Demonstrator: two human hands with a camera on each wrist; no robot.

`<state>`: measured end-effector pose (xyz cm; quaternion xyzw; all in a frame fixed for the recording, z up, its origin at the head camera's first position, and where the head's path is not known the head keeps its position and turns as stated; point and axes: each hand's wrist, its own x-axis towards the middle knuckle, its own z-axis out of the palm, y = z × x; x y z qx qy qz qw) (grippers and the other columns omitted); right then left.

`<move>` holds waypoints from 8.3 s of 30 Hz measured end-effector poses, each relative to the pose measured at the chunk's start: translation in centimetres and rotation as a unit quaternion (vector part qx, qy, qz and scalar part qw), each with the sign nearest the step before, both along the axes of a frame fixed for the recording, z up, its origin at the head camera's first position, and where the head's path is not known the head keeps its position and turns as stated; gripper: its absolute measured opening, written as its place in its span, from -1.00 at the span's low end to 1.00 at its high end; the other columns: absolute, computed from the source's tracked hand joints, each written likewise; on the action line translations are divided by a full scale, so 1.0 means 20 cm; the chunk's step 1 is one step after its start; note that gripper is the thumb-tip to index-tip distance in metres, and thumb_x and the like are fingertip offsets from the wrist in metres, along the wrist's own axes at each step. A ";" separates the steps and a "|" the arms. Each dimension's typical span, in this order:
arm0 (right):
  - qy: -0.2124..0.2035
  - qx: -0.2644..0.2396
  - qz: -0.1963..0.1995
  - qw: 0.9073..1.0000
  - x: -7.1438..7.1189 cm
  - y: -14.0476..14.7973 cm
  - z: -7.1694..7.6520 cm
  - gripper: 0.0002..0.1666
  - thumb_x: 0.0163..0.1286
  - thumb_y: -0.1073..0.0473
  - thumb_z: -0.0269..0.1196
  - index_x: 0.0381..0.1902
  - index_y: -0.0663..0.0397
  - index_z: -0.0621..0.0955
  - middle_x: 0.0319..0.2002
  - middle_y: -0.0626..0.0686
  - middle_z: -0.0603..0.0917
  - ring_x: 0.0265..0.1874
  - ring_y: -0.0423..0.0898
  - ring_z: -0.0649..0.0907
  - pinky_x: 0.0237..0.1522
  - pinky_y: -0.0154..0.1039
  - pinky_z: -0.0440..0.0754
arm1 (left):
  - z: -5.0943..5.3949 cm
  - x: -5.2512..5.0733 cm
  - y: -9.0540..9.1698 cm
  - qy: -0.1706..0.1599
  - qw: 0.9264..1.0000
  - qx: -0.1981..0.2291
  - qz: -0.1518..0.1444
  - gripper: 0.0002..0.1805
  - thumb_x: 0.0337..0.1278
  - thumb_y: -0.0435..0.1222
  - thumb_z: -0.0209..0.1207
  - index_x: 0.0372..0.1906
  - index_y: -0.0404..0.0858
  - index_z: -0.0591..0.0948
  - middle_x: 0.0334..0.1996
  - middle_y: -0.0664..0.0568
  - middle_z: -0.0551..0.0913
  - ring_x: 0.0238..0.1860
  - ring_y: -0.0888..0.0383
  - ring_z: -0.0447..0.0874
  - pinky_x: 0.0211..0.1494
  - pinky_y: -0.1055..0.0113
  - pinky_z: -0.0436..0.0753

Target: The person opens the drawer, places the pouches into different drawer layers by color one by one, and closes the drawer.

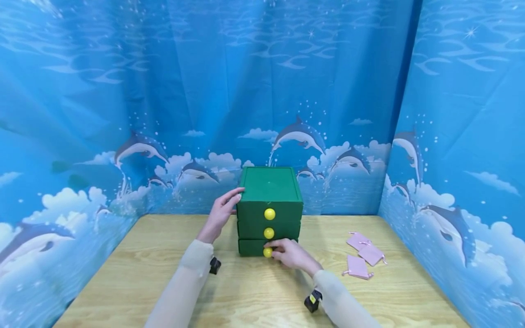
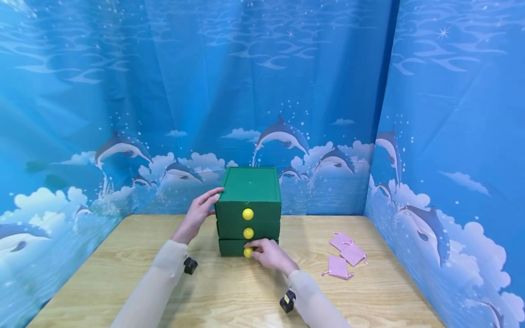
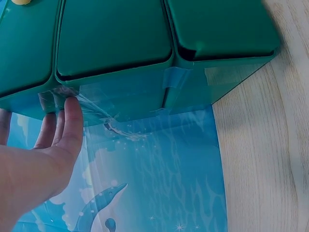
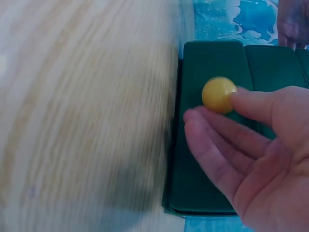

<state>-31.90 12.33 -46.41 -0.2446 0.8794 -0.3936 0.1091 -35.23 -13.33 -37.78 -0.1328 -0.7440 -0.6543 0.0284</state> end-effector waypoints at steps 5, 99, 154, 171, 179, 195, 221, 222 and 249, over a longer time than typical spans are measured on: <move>0.017 0.003 0.011 1.000 0.02 -0.01 0.00 -0.69 0.46 0.23 0.16 0.09 -0.03 0.69 -0.28 0.01 0.80 -0.37 -0.06 0.75 -0.47 -0.25 0.66 | 0.00 0.00 0.00 0.006 1.000 0.000 -0.001 -0.54 0.45 0.06 -0.01 0.34 0.10 0.47 0.48 0.10 0.26 0.45 0.00 0.23 0.27 -0.08 0.47; -0.029 -0.067 -0.109 0.991 0.05 0.99 0.00 -0.58 0.33 0.10 0.32 -0.04 0.36 0.60 -0.23 0.08 0.63 -0.36 -0.21 0.57 -0.48 -0.27 0.59 | 0.11 0.11 0.01 -0.027 0.999 0.012 -0.025 -0.53 0.52 -0.10 -0.05 0.42 -0.05 0.40 0.52 0.02 0.17 0.49 -0.07 0.14 0.38 -0.22 0.30; 0.007 -0.031 -0.097 0.995 0.06 1.15 -0.07 -0.67 0.36 0.19 0.29 -0.04 0.36 0.62 -0.37 0.02 0.65 -0.57 -0.31 0.51 -0.56 -0.37 0.51 | 0.11 0.12 0.02 -0.026 0.999 0.011 -0.024 -0.53 0.52 -0.07 -0.06 0.42 -0.02 0.39 0.53 0.04 0.14 0.52 -0.05 0.09 0.37 -0.16 0.36; -0.027 -0.121 -0.094 0.988 0.06 0.89 0.07 -0.44 0.38 0.14 0.28 0.17 0.47 0.50 -0.15 0.22 0.73 -0.35 -0.19 0.68 -0.39 -0.24 0.68 | 0.11 0.11 0.02 -0.028 0.999 0.002 -0.020 -0.51 0.52 -0.07 -0.07 0.44 -0.04 0.37 0.53 0.00 0.15 0.51 -0.07 0.12 0.31 -0.13 0.43; -0.059 -0.139 -0.065 0.986 0.08 0.75 0.06 -0.45 0.39 0.11 0.27 0.17 0.43 0.51 -0.14 0.14 0.73 -0.30 -0.18 0.67 -0.31 -0.24 0.69 | 0.01 0.00 0.02 -0.025 1.000 0.010 -0.014 -0.52 0.48 0.03 -0.05 0.40 0.09 0.41 0.52 0.10 0.17 0.51 -0.02 0.10 0.33 -0.17 0.39; -0.070 -0.214 -0.058 0.973 0.08 0.40 0.04 -0.52 0.37 0.16 0.29 0.11 0.43 0.54 -0.25 0.07 0.73 -0.39 -0.17 0.67 -0.38 -0.30 0.67 | 0.00 0.03 0.00 -0.019 1.000 0.015 -0.005 -0.54 0.49 0.02 -0.05 0.39 0.09 0.42 0.52 0.11 0.18 0.50 0.00 0.13 0.31 -0.17 0.41; -0.046 -0.179 -0.087 0.979 0.08 0.17 0.03 -0.62 0.37 0.17 0.30 0.06 0.26 0.62 -0.10 0.22 0.72 -0.45 -0.10 0.64 -0.55 -0.32 0.60 | -0.01 0.01 0.01 -0.019 1.000 0.019 0.002 -0.53 0.46 0.07 -0.04 0.37 0.14 0.44 0.51 0.12 0.20 0.49 0.01 0.16 0.29 -0.16 0.42; -0.047 -0.182 -0.087 0.978 0.08 0.17 0.02 -0.60 0.38 0.16 0.29 0.09 0.28 0.61 -0.05 0.25 0.71 -0.41 -0.06 0.65 -0.55 -0.31 0.60 | -0.01 0.01 0.01 -0.020 1.000 0.020 -0.001 -0.53 0.46 0.06 -0.04 0.37 0.13 0.43 0.51 0.12 0.18 0.49 0.01 0.14 0.30 -0.16 0.41; -0.043 -0.192 -0.089 0.976 0.09 0.29 0.03 -0.62 0.43 0.13 0.24 0.09 0.25 0.61 -0.06 0.26 0.70 -0.30 -0.10 0.64 -0.37 -0.17 0.66 | 0.10 0.11 0.02 -0.035 0.999 0.015 -0.020 -0.52 0.52 -0.06 -0.08 0.43 0.00 0.38 0.53 0.03 0.15 0.51 -0.04 0.10 0.32 -0.16 0.42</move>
